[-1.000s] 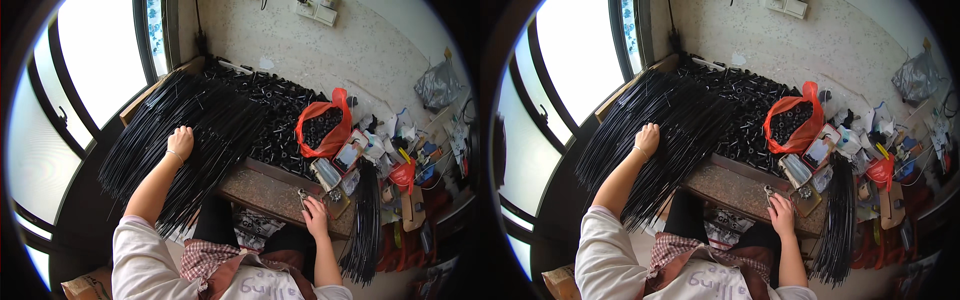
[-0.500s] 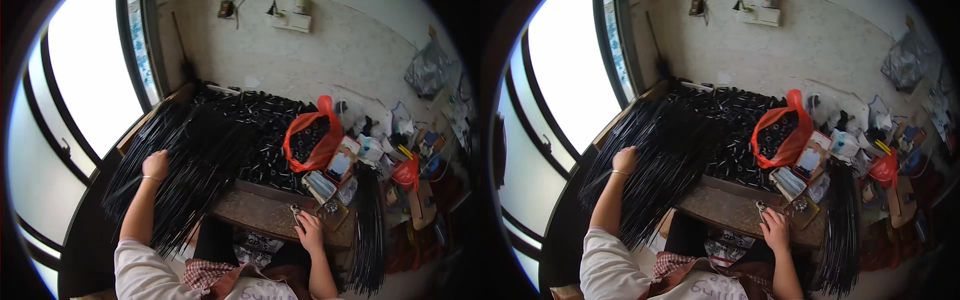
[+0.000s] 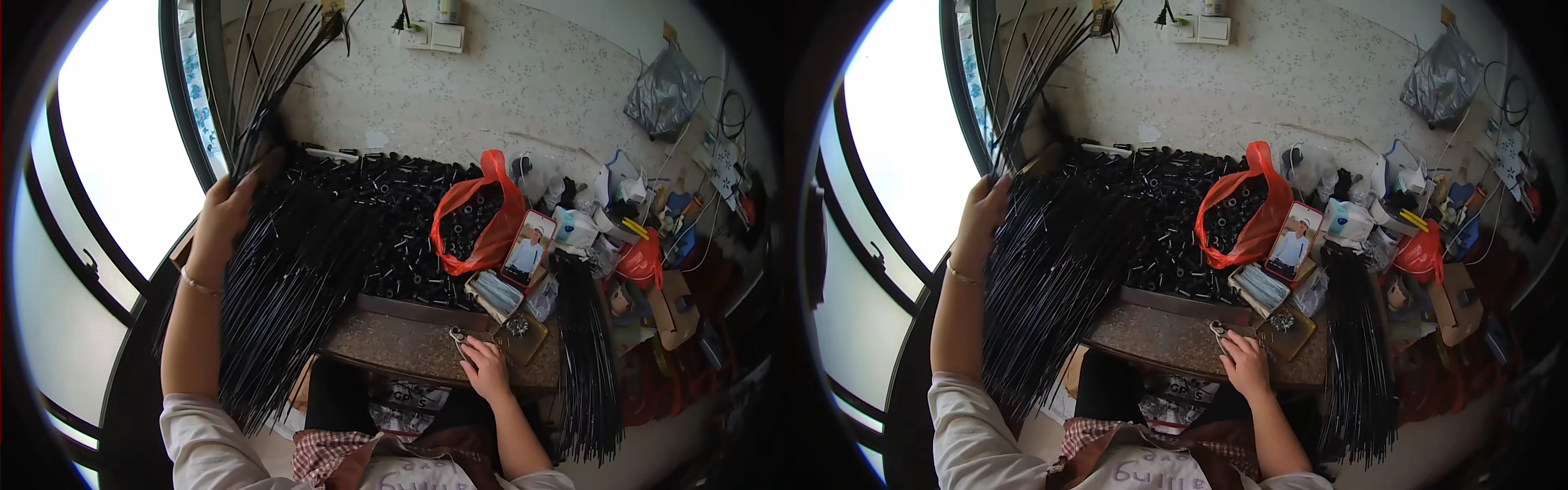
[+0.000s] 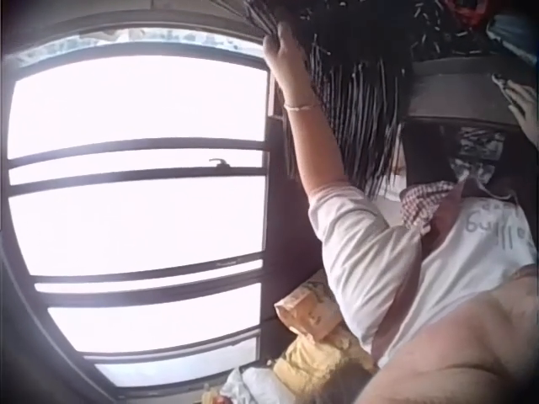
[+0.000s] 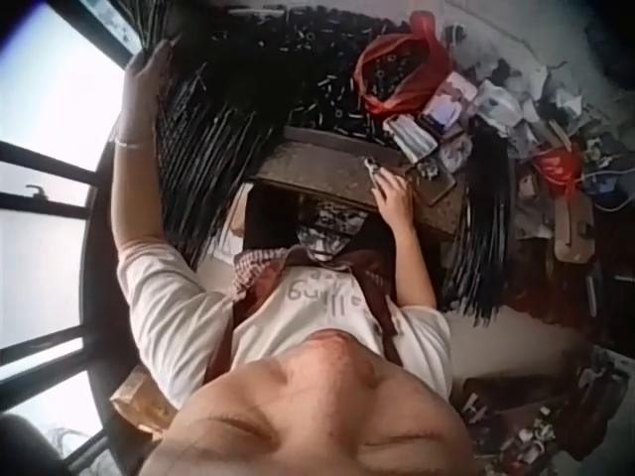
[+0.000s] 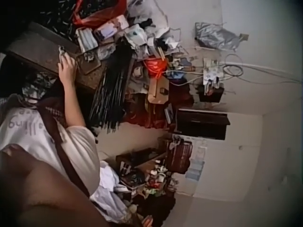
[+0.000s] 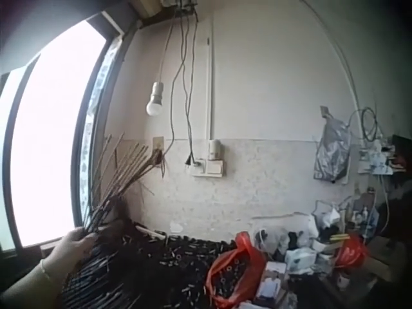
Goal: Assembling and bundling sets of black electrical cables by attaching plastic components.
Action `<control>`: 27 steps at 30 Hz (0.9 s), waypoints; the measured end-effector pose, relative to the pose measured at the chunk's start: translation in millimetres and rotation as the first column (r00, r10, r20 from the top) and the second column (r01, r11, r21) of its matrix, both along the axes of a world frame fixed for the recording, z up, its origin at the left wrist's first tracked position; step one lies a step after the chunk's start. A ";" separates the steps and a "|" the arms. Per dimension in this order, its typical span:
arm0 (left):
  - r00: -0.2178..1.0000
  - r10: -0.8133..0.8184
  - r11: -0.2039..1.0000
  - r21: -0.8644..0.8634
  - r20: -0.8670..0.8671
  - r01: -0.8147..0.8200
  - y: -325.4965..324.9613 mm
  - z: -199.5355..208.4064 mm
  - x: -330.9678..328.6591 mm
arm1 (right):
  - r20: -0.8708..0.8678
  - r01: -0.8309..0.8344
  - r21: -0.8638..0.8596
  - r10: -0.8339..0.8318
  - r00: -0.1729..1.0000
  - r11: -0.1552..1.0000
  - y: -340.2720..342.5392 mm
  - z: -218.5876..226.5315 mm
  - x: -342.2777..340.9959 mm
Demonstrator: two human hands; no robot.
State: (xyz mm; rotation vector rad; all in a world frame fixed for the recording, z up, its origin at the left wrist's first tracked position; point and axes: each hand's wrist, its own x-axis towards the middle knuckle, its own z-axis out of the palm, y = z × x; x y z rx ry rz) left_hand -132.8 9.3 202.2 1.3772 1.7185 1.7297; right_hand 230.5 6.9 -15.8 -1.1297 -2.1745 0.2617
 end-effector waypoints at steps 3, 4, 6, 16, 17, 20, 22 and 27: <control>0.964 -0.154 0.981 0.152 0.215 0.123 25.6 13.0 58.6 | 0.050 -0.002 0.005 0.002 0.999 1.000 -0.5 6.4 1.2; 0.957 -0.188 0.972 0.184 0.219 0.149 41.4 3.0 66.4 | 0.056 -0.025 0.022 0.024 0.998 0.999 -0.6 7.1 2.8; 0.999 -0.039 0.941 0.336 0.029 0.027 69.5 -23.8 89.7 | 0.132 0.063 0.016 -0.064 0.989 0.998 -1.9 6.4 10.6; 0.903 -0.364 0.876 0.413 0.228 0.249 44.8 -125.4 163.7 | -0.172 -0.173 0.177 0.204 0.964 0.969 -20.6 55.3 -23.7; 0.849 -0.452 0.856 0.400 0.274 0.327 39.0 -118.6 168.8 | -0.214 -0.190 0.234 0.241 0.947 0.953 -21.4 62.4 -35.1; 0.559 -0.702 0.711 0.458 0.441 0.533 13.5 -83.5 183.7 | -0.423 -0.214 0.183 0.274 0.864 0.959 -23.0 71.3 -75.6; 0.443 -0.733 0.674 0.463 0.516 0.575 12.1 -76.1 176.3 | -0.747 -0.517 -0.296 0.142 0.649 0.803 -27.3 65.2 -89.5; 0.389 -0.681 0.673 0.322 0.620 0.665 3.8 -85.5 164.6 | -0.888 -0.689 -0.375 -0.028 0.459 0.620 -44.3 69.3 -82.2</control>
